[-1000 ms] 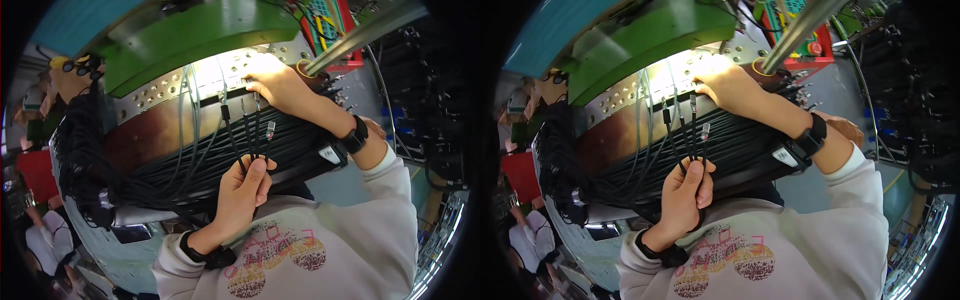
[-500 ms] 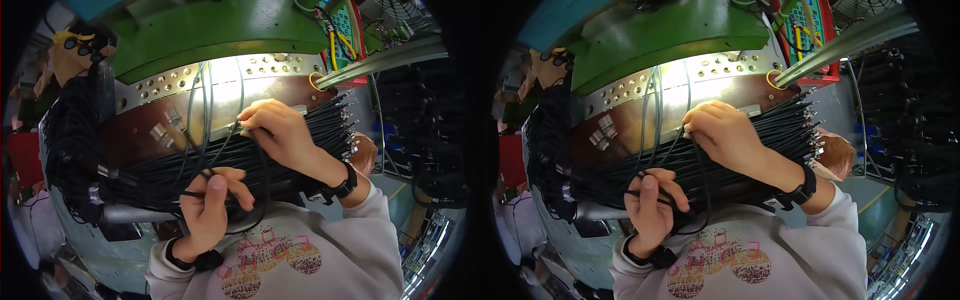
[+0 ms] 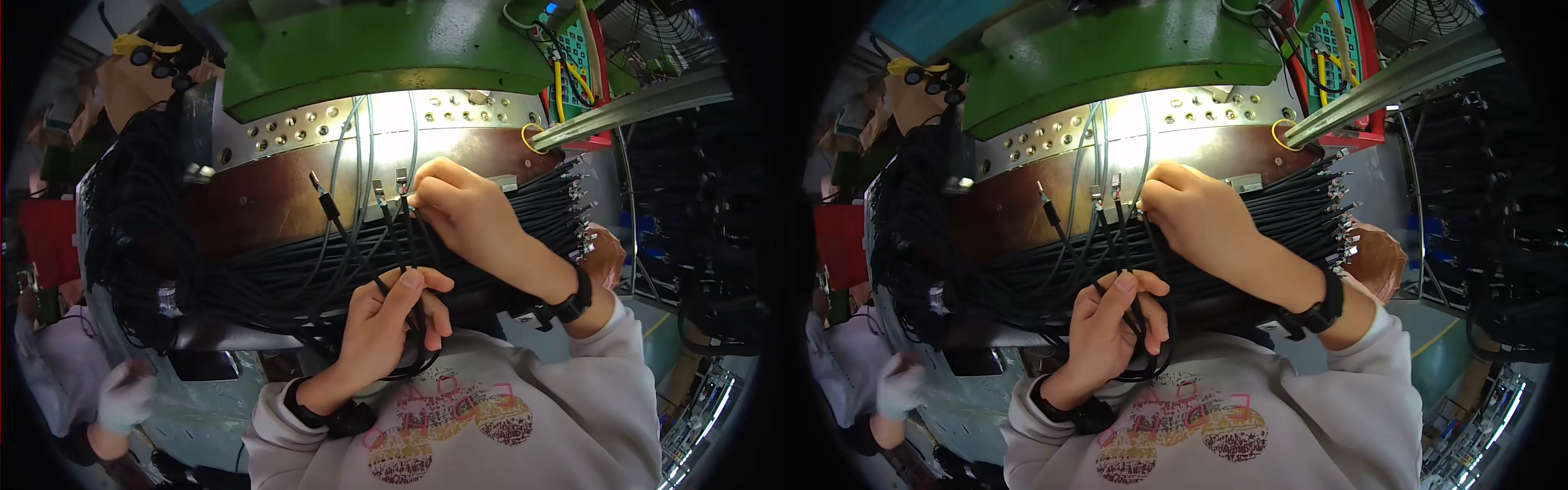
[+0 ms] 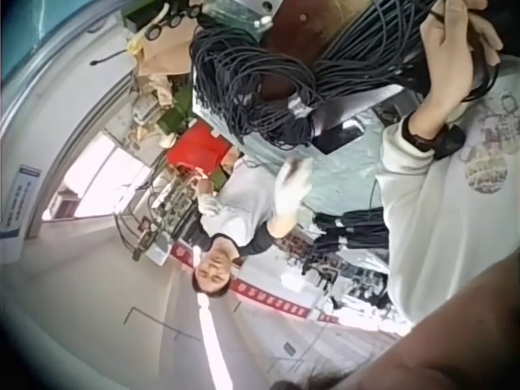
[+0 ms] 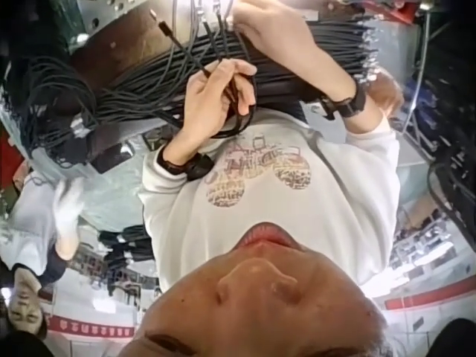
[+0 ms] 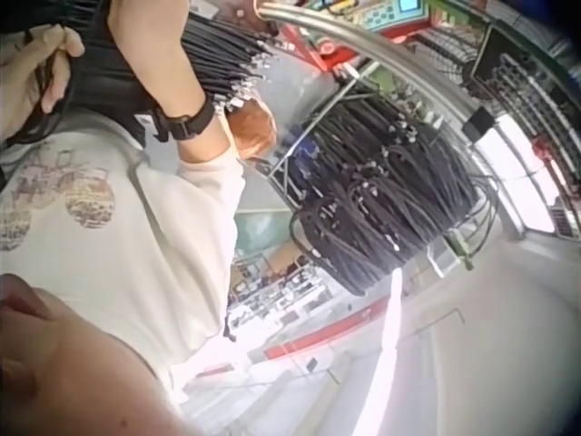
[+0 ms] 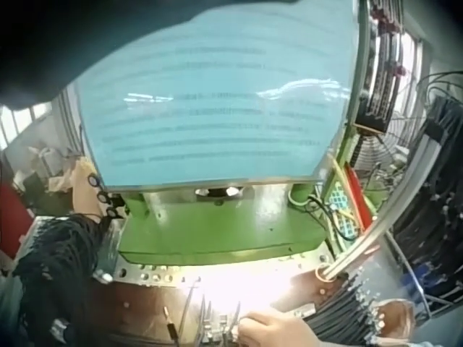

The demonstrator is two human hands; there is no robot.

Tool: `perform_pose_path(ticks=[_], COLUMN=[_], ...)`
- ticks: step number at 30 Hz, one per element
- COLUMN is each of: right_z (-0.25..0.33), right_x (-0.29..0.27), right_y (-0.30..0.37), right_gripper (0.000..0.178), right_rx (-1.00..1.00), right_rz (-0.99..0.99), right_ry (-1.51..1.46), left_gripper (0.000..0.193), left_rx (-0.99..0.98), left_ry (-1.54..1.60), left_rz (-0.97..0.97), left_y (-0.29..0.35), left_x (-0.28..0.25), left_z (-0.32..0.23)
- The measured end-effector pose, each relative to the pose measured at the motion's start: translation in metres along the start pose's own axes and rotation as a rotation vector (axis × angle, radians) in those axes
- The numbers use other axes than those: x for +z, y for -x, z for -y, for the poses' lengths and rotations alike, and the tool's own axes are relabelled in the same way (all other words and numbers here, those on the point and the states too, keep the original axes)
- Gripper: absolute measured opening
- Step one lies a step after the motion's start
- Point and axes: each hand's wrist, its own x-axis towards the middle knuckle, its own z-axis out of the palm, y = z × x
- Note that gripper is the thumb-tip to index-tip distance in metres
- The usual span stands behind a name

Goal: The person picks up cables from a bundle, inserts the ends into a machine, and presses a button to activate the press. They then remove the processed cables and set them aside before repeating the process.

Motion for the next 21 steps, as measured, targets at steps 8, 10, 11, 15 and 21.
perform_pose_path(ticks=[8, 10, 11, 15, 21], right_z=[-0.011, -0.019, -0.021, -0.021, -0.020], right_x=[-0.011, -0.006, -0.005, -0.010, -0.012], right_y=[-0.002, 0.012, 0.013, 0.010, 0.006], right_gripper=[0.011, 0.010, 0.010, 0.010, 0.011], right_rx=[-0.156, 0.042, 0.035, 0.163, 0.185], right_rz=[-0.053, -0.035, -0.034, 0.047, 0.129], right_ry=[0.032, -0.143, -0.157, -0.165, -0.187], left_gripper=[0.043, 0.044, 0.044, 0.045, 0.046], left_rx=[0.164, 0.284, 0.208, 0.036, -0.033], left_ry=[-0.267, -0.356, -0.287, -0.117, -0.037], left_rz=[0.028, -0.065, 0.001, 0.148, 0.197], left_y=[-0.002, 0.001, -0.001, -0.002, -0.005], left_x=[0.009, 0.011, 0.009, 0.004, 0.002], left_z=[-0.008, -0.006, -0.007, -0.009, -0.009])
